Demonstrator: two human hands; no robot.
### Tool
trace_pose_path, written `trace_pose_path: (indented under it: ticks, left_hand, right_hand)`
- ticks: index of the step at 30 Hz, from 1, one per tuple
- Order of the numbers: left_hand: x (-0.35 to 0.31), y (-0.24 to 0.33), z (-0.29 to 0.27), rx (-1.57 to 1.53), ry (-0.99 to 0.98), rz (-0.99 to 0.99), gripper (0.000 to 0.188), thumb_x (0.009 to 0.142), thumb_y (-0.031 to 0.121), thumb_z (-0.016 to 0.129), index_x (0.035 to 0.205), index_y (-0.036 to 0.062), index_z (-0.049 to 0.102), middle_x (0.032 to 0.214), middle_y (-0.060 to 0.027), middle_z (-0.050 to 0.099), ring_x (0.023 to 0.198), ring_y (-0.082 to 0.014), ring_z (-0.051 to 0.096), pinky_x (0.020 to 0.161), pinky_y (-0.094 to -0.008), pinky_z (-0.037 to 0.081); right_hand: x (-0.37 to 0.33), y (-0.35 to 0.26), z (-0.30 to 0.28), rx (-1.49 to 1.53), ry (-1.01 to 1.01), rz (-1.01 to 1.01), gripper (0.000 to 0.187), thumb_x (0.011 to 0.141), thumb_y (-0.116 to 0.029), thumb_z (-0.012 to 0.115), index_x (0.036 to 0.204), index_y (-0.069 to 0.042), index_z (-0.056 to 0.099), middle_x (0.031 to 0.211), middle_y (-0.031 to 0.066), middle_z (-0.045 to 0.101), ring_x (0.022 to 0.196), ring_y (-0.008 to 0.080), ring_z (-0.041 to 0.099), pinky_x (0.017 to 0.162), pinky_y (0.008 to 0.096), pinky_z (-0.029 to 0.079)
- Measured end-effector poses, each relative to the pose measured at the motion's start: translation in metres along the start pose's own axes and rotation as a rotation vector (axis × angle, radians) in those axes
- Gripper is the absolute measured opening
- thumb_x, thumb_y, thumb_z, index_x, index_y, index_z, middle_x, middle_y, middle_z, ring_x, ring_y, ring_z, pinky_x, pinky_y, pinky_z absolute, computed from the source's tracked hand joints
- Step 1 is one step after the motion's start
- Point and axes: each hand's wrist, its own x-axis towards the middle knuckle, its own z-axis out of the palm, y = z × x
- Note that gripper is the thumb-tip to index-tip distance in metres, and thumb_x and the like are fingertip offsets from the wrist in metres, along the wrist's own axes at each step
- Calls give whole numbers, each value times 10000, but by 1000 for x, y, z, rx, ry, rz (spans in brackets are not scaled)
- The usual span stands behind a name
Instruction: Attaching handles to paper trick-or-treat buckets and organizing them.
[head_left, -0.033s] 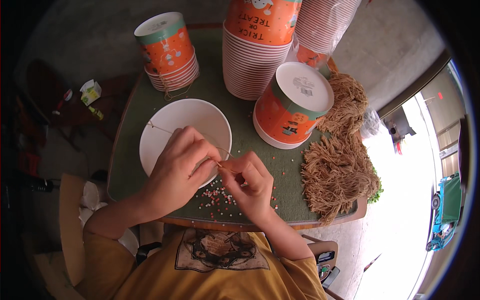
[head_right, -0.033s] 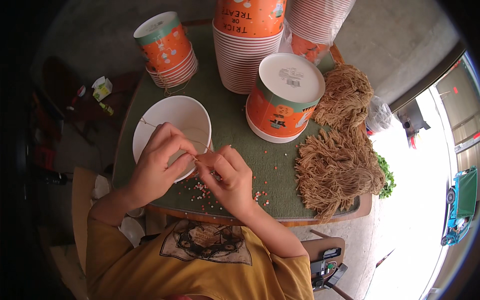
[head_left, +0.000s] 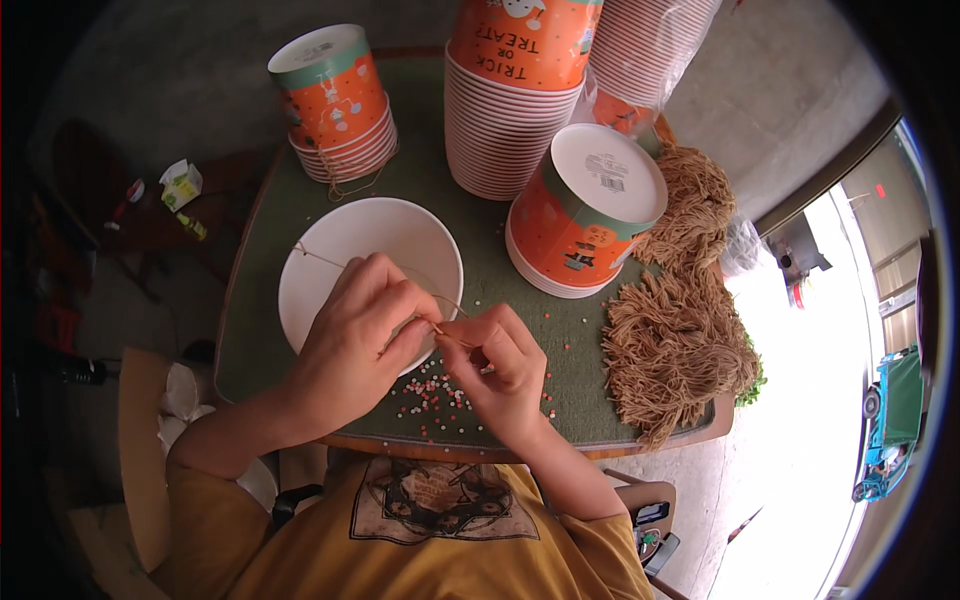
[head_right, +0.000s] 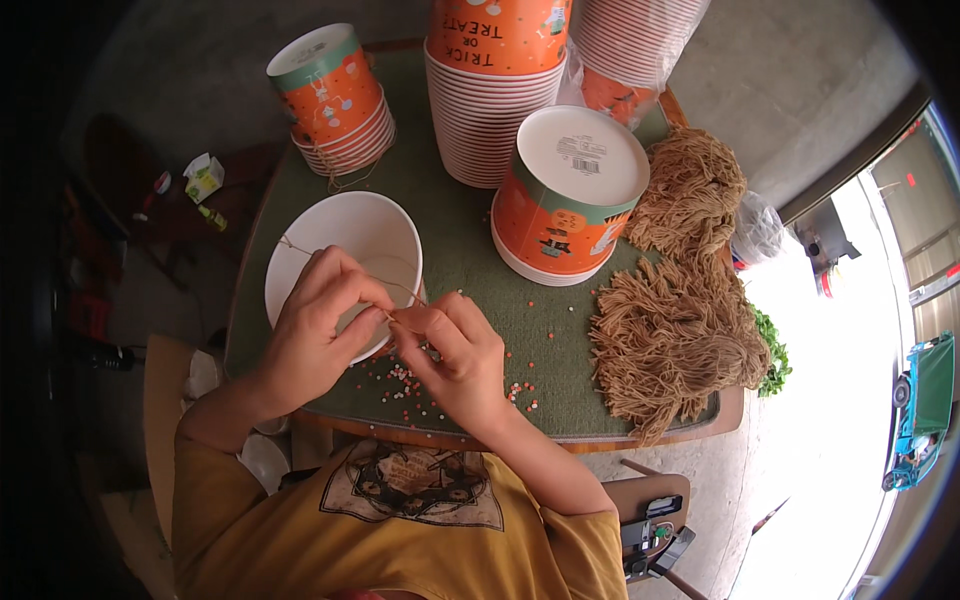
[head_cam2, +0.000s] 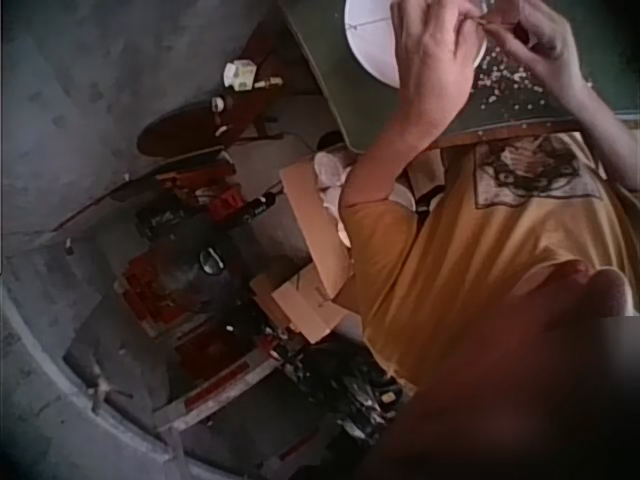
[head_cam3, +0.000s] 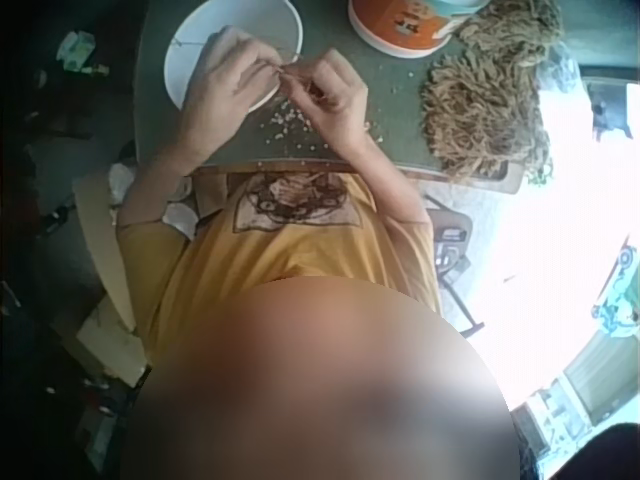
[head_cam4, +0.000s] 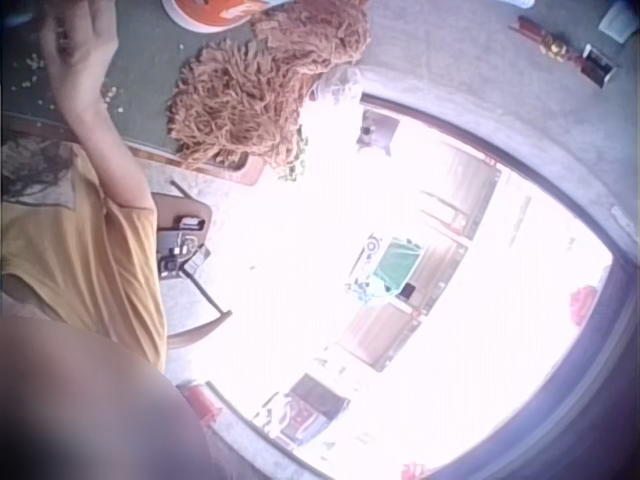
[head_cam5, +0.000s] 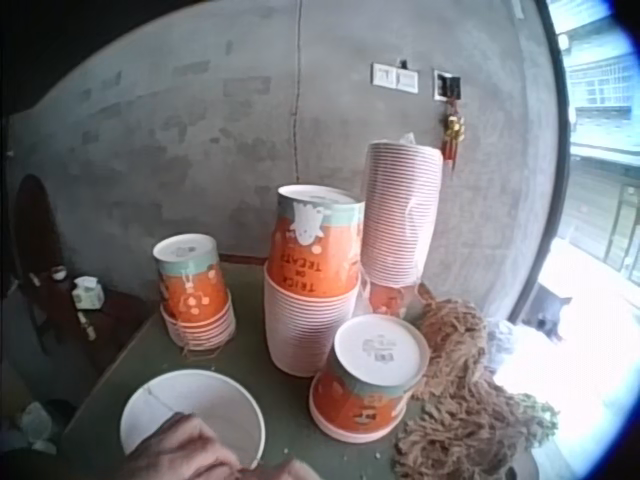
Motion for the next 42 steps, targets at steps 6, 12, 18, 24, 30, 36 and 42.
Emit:
trace_pose_path:
  ticks: [6, 12, 18, 24, 30, 36, 42]
  left_hand:
    - [-5, -3, 7, -73, 49, -42, 105, 828, -30, 614, 895, 36, 568, 840, -82, 571, 766, -228, 605, 650, -332, 481]
    - [-6, -10, 10, -328, 28, -160, 101, 843, -41, 594, 912, 25, 562, 860, -61, 601, 791, -151, 605, 701, -280, 486]
    - [-4, -10, 10, -466, -10, -211, 134, 858, -50, 583, 961, 21, 534, 866, -37, 601, 820, -109, 596, 738, -264, 490]
    - [-3, -4, 9, -482, -29, -215, 263, 871, -43, 598, 1088, 30, 469, 876, -53, 606, 837, -125, 608, 752, -269, 495]
    - [-1, -6, 10, -399, -49, -162, 295, 881, -43, 597, 1127, 26, 451, 886, -65, 614, 818, -140, 615, 748, -280, 498]
    - [0, -1, 11, -350, -46, -135, 296, 882, -53, 593, 1130, 17, 447, 888, -64, 606, 808, -136, 611, 743, -278, 503]
    - [0, 0, 12, -312, -42, -116, 310, 876, -59, 599, 1136, 22, 451, 880, -59, 593, 797, -133, 605, 734, -273, 505]
  right_hand:
    - [3, 1, -1, -199, 17, -181, 206, 725, 38, 745, 891, -55, 665, 766, 46, 571, 623, 139, 556, 516, 261, 434]
    - [4, 4, 0, -268, 39, -301, 237, 706, -22, 756, 898, -79, 628, 754, 42, 546, 621, 213, 534, 526, 325, 452]
    - [3, 0, 2, -169, 28, -195, 211, 719, -16, 741, 863, -63, 594, 762, 55, 550, 627, 241, 542, 545, 340, 463]
    - [2, -5, 1, 49, 34, 72, 138, 823, -13, 696, 885, -23, 573, 763, 60, 573, 613, 152, 583, 537, 274, 469]
    - [3, -5, 2, 199, 58, 225, 106, 889, -38, 649, 927, -14, 553, 776, 61, 606, 656, 90, 611, 574, 230, 490]
    - [3, 2, -7, -152, 15, -60, 216, 810, 5, 677, 996, -41, 577, 740, 45, 555, 593, 163, 589, 526, 283, 485]
    - [6, 5, -15, -526, -22, -398, 312, 728, 44, 704, 1005, -58, 603, 670, 50, 528, 547, 211, 547, 482, 276, 437]
